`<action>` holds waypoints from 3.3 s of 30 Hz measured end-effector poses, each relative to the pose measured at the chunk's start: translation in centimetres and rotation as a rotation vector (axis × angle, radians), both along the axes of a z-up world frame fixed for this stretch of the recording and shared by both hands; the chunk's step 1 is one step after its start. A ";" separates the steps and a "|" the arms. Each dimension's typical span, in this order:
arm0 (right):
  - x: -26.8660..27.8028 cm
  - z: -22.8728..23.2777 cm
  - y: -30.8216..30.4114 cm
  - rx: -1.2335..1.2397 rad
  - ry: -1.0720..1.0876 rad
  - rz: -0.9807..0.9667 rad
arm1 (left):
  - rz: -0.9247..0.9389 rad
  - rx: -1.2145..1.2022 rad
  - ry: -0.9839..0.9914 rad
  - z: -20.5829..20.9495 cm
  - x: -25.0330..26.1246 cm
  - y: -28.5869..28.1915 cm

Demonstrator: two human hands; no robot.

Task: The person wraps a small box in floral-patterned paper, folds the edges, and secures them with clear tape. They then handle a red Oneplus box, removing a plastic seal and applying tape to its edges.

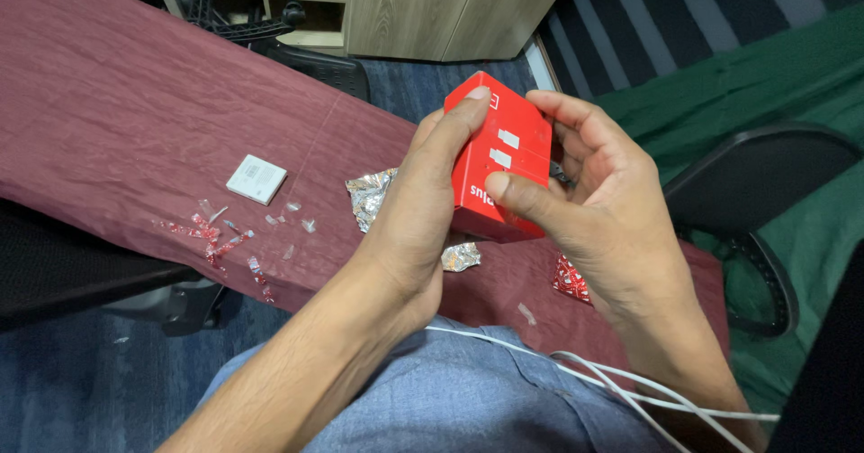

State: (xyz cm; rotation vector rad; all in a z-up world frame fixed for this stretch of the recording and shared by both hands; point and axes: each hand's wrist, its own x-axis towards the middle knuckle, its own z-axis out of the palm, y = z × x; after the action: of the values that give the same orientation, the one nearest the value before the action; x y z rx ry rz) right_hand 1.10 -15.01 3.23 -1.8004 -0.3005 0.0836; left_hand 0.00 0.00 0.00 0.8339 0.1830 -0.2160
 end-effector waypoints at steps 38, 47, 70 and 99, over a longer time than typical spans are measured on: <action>-1.2 -2.2 1.0 -0.358 -0.127 -0.098 | 0.307 0.137 -0.124 -1.9 1.1 -1.5; -0.9 -2.4 0.9 -0.160 -0.008 -0.119 | 0.355 0.179 -0.192 -1.7 1.1 -1.2; 0.4 -2.4 0.0 -0.057 0.149 -0.075 | 0.370 0.147 -0.268 -1.6 0.7 -2.2; 2.1 -2.5 -2.3 0.100 0.386 -0.010 | 0.220 -0.056 -0.161 -2.2 1.6 -2.2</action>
State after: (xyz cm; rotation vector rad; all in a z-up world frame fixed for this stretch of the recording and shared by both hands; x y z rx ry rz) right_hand 3.21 -17.35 0.68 -1.6455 -0.0188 0.3966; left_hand 1.56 -2.21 -2.21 0.7657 0.1158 0.0529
